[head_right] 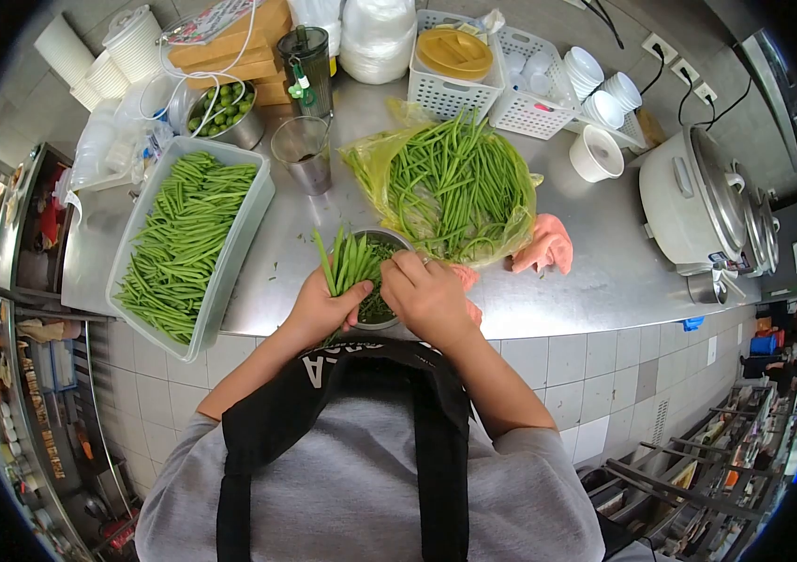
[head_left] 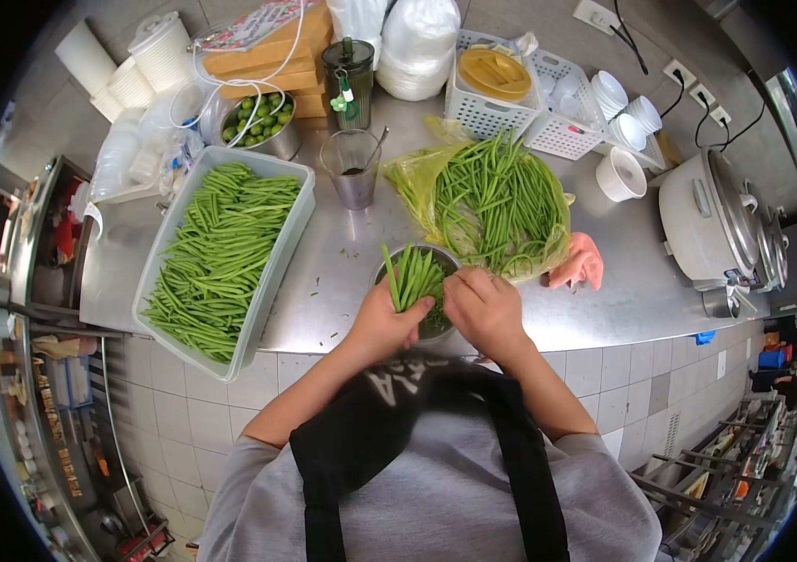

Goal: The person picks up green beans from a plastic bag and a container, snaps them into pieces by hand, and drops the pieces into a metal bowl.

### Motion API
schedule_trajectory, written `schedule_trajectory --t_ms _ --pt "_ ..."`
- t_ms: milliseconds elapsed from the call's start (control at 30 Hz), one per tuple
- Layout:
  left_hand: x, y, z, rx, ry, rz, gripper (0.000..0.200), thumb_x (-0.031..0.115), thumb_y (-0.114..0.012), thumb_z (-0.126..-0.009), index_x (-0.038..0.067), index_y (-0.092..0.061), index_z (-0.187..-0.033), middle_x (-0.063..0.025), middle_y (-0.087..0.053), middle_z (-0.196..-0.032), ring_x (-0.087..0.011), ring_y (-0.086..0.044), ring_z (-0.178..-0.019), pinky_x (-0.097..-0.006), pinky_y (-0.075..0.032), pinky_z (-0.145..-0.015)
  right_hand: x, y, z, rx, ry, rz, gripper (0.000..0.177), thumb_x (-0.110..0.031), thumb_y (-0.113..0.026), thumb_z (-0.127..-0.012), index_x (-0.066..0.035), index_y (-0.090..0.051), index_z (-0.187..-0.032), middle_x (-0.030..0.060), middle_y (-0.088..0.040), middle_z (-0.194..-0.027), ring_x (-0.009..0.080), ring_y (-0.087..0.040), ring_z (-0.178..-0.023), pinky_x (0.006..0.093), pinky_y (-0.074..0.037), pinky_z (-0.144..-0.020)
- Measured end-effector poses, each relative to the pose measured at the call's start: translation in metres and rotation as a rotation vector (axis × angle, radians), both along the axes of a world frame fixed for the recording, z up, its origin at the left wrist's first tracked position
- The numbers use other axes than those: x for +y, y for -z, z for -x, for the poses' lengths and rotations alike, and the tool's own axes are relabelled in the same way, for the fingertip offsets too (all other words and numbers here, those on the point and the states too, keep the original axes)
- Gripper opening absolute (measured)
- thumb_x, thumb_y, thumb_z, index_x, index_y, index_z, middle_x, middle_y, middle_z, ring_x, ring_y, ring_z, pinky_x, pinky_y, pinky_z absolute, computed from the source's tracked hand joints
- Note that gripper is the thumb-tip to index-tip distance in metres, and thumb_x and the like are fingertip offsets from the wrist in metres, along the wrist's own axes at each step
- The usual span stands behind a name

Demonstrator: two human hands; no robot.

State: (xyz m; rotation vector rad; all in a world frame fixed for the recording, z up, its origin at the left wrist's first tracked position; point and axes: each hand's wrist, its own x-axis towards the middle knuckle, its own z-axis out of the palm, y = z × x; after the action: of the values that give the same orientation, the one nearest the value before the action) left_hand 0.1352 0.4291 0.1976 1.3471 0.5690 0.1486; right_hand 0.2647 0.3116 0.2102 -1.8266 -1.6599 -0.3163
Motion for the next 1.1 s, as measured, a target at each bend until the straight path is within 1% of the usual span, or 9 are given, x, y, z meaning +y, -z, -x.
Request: schedule_trajectory --t_ms 67,167,267,400,500,700,800,900,1100 --pt "0.000 0.003 0.000 -0.014 0.012 -0.003 0.022 0.012 -0.059 -0.087 0.003 -0.046 -0.102 -0.0022 -0.052 -0.060 -0.0099 -0.050 -0.044 -0.0233 -0.040 -0.038 0.004 0.007 0.001 0.194 -0.019 -0.099 0.017 0.000 -0.066 -0.070 -0.004 -0.059 -0.085 0.0072 -0.052 -0.083 0.0161 -0.051 -0.059 0.0277 -0.041 -0.049" --pt "0.000 0.004 0.000 -0.025 0.005 0.006 0.024 0.010 -0.059 -0.086 0.002 -0.046 -0.103 -0.0028 -0.053 -0.062 -0.0104 -0.051 -0.044 -0.0239 -0.041 -0.038 0.003 0.022 -0.001 0.890 0.088 -0.148 0.013 0.002 -0.063 -0.074 -0.004 -0.059 -0.085 0.0061 -0.053 -0.086 0.0102 -0.048 -0.057 0.0231 -0.039 -0.049" --pt "-0.001 -0.002 0.000 -0.003 -0.012 0.005 0.020 0.012 -0.060 -0.087 0.003 -0.046 -0.099 -0.0013 -0.051 -0.059 -0.0093 -0.049 -0.044 -0.0224 -0.040 -0.038 0.000 0.005 0.001 0.810 0.043 -0.079 0.011 0.003 -0.060 -0.078 -0.004 -0.061 -0.086 0.0052 -0.055 -0.089 0.0062 -0.046 -0.057 0.0202 -0.037 -0.049" --pt "0.000 -0.001 -0.001 -0.003 0.015 -0.006 0.022 0.011 -0.060 -0.087 0.003 -0.045 -0.100 -0.0014 -0.050 -0.060 -0.0094 -0.049 -0.044 -0.0228 -0.040 -0.038 0.002 0.005 -0.004 0.120 -0.082 -0.095 0.027 -0.001 -0.066 -0.070 -0.006 -0.062 -0.096 0.0055 -0.055 -0.090 0.0164 -0.052 -0.057 0.0260 -0.043 -0.049" --pt "0.000 0.001 -0.001 -0.004 0.017 -0.023 0.022 0.011 -0.060 -0.087 0.003 -0.045 -0.100 -0.0014 -0.050 -0.062 -0.0095 -0.049 -0.044 -0.0230 -0.040 -0.038 -0.001 -0.003 -0.001 -0.124 -0.049 0.022 0.030 -0.005 -0.066 -0.067 -0.006 -0.061 -0.097 0.0050 -0.055 -0.090 0.0217 -0.055 -0.062 0.0291 -0.045 -0.052" --pt "0.000 0.001 0.001 0.005 0.043 -0.026 0.021 0.011 -0.060 -0.087 0.004 -0.044 -0.099 -0.0013 -0.050 -0.063 -0.0094 -0.050 -0.044 -0.0231 -0.040 -0.038 0.002 0.009 0.001 0.087 -0.029 0.042 0.017 -0.003 -0.064 -0.073 -0.005 -0.059 -0.089 0.0057 -0.054 -0.086 0.0189 -0.054 -0.064 0.0272 -0.044 -0.056" --pt "0.002 -0.001 0.001 0.022 0.049 -0.012 0.027 0.010 -0.060 -0.085 0.002 -0.044 -0.105 -0.0030 -0.054 -0.066 -0.0100 -0.051 -0.045 -0.0240 -0.041 -0.039 0.001 0.011 0.005 0.746 0.009 0.040 0.012 -0.001 -0.061 -0.078 -0.003 -0.058 -0.089 0.0065 -0.054 -0.084 0.0152 -0.052 -0.062 0.0256 -0.042 -0.055" --pt "0.002 0.004 0.003 0.035 0.043 0.005 0.030 0.011 -0.060 -0.085 0.002 -0.044 -0.109 -0.0038 -0.056 -0.068 -0.0104 -0.052 -0.046 -0.0246 -0.042 -0.039 0.002 0.009 0.002 0.916 0.074 0.008 0.010 0.000 -0.060 -0.080 -0.002 -0.058 -0.090 0.0068 -0.055 -0.084 0.0124 -0.051 -0.062 0.0248 -0.041 -0.053" --pt "0.001 0.003 0.001 0.000 0.073 -0.024 0.026 0.011 -0.060 -0.086 0.004 -0.045 -0.105 -0.0015 -0.052 -0.066 -0.0090 -0.051 -0.046 -0.0230 -0.041 -0.039 0.003 -0.001 0.001 0.444 -0.025 -0.017 0.020 0.000 -0.065 -0.074 -0.004 -0.059 -0.093 0.0087 -0.056 -0.087 0.0213 -0.055 -0.062 0.0291 -0.044 -0.052"
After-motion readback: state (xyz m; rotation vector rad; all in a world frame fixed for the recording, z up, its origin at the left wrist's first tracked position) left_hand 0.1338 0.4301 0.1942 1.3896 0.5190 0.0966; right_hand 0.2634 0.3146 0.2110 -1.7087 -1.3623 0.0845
